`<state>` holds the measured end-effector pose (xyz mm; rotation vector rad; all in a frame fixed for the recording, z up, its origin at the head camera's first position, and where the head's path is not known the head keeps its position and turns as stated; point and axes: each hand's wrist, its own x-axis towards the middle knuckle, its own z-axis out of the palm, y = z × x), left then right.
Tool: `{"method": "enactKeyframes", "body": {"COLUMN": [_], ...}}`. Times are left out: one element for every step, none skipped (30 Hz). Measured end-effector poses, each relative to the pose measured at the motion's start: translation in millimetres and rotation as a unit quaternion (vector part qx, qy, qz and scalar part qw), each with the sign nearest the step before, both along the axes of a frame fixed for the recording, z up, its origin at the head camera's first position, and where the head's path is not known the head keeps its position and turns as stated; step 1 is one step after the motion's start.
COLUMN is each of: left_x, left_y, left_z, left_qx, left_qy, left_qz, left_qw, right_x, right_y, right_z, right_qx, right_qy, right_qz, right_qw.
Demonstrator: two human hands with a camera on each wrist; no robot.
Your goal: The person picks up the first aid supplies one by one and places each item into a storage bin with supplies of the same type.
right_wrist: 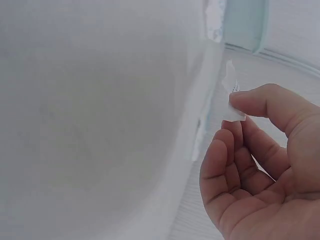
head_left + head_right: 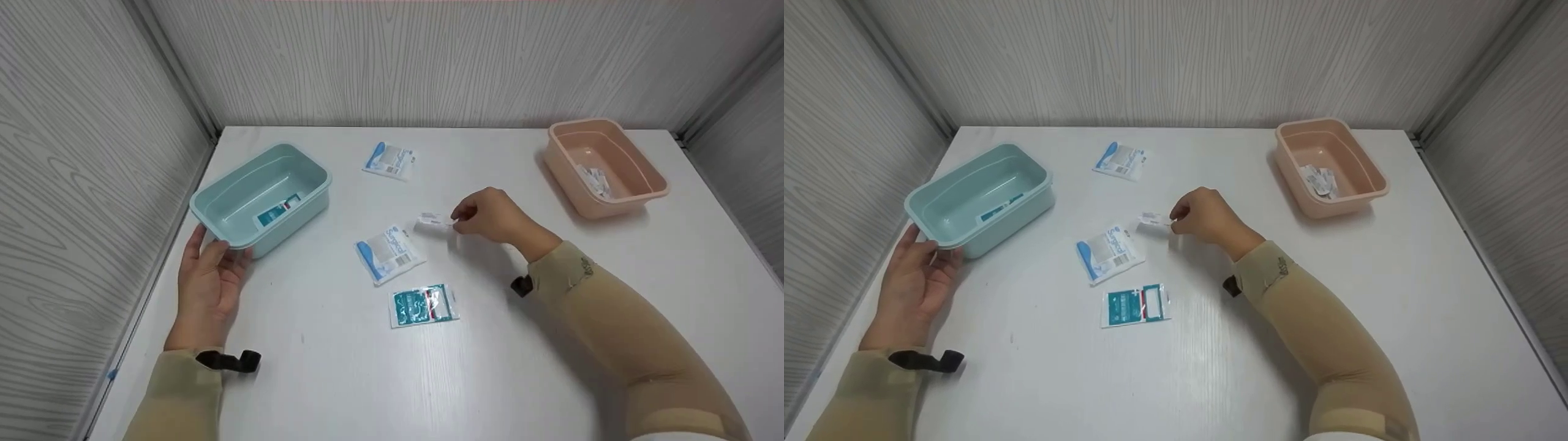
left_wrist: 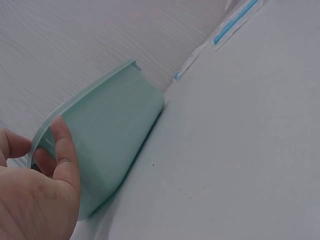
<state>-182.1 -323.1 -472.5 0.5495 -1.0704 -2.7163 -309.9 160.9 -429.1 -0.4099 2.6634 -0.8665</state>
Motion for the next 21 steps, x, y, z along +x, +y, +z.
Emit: {"method": "enactKeyframes", "body": {"left_x": [0.0, 0.0, 0.1, 0.2, 0.4, 0.5, 0.7, 0.8, 1.2, 1.6, 2.2, 2.8, 3.4, 4.0, 4.5, 4.7, 4.7, 4.5, 4.2, 3.7, 3.4], "left_y": [1.2, 2.3, 3.2, 3.8, 4.1, 3.9, 3.7, 3.0, 2.3, 1.3, 0.5, -0.6, -1.3, -2.2, -2.7, -3.3, -3.7, -3.9, -3.8, -3.7, -3.4], "left_z": [0.3, 0.5, 0.9, 1.0, 1.2, 1.3, 1.3, 1.3, 1.2, 1.0, 0.9, 0.6, 0.2, 0.1, -0.2, -0.5, -0.8, -1.3, -1.6, -2.2, -3.0], "left_qx": [0.003, 0.002, 0.005, 0.009, 0.011, 0.015, 0.017, 0.023, 0.025, 0.029, 0.033, 0.038, 0.041, 0.048, 0.05, 0.054, 0.057, 0.06, 0.064, 0.068, 0.071], "left_qy": [0.0, 0.001, 0.001, 0.0, -0.002, -0.002, -0.001, 0.0, 0.001, 0.003, 0.004, 0.006, 0.008, 0.009, 0.01, 0.011, 0.013, 0.015, 0.018, 0.019, 0.021], "left_qz": [-0.002, -0.003, -0.003, -0.004, -0.004, -0.005, -0.005, -0.005, -0.004, -0.004, -0.003, -0.002, -0.001, 0.0, 0.001, 0.002, 0.001, 0.0, -0.001, -0.002, -0.004], "left_qw": [1.0, 1.0, 1.0, 1.0, 0.9999, 0.9999, 0.9998, 0.9997, 0.9997, 0.9996, 0.9994, 0.9992, 0.9991, 0.9988, 0.9987, 0.9985, 0.9983, 0.9981, 0.9978, 0.9975, 0.9973], "right_x": [2.2, 4.3, 6.5, 8.7, 10.9, 12.9, 14.9, 16.3, 17.4, 18.3, 19.3, 20.0, 20.9, 22.1, 23.7, 25.3, 27.0, 28.7, 30.3, 31.8, 33.1], "right_y": [5, 9, 14, 18, 22, 26, 29, 33, 36, 39, 43, 46, 49, 53, 57, 61, 65, 70, 74, 79, 85], "right_z": [3.3, 6.6, 9.7, 12.7, 15.6, 18.2, 20.7, 23.0, 25.1, 27.4, 29.9, 32.2, 35.0, 38.1, 41.5, 45.1, 49.0, 53.0, 57.3, 61.4, 65.3], "right_qx": [-0.006, -0.011, -0.017, -0.022, -0.026, -0.029, -0.032, -0.035, -0.037, -0.038, -0.038, -0.04, -0.042, -0.043, -0.043, -0.043, -0.045, -0.046, -0.047, -0.046, -0.046], "right_qy": [0.006, 0.013, 0.018, 0.022, 0.024, 0.027, 0.03, 0.031, 0.034, 0.038, 0.043, 0.045, 0.046, 0.045, 0.043, 0.041, 0.036, 0.034, 0.037, 0.04, 0.045], "right_qz": [0.0, -0.001, -0.004, -0.008, -0.015, -0.02, -0.027, -0.033, -0.039, -0.044, -0.046, -0.05, -0.053, -0.057, -0.061, -0.065, -0.071, -0.079, -0.085, -0.092, -0.099], "right_qw": [1.0, 0.9999, 0.9997, 0.9995, 0.9992, 0.999, 0.9987, 0.9983, 0.998, 0.9976, 0.9973, 0.997, 0.9966, 0.9964, 0.9963, 0.9961, 0.9958, 0.9953, 0.9946, 0.9939, 0.993]}}
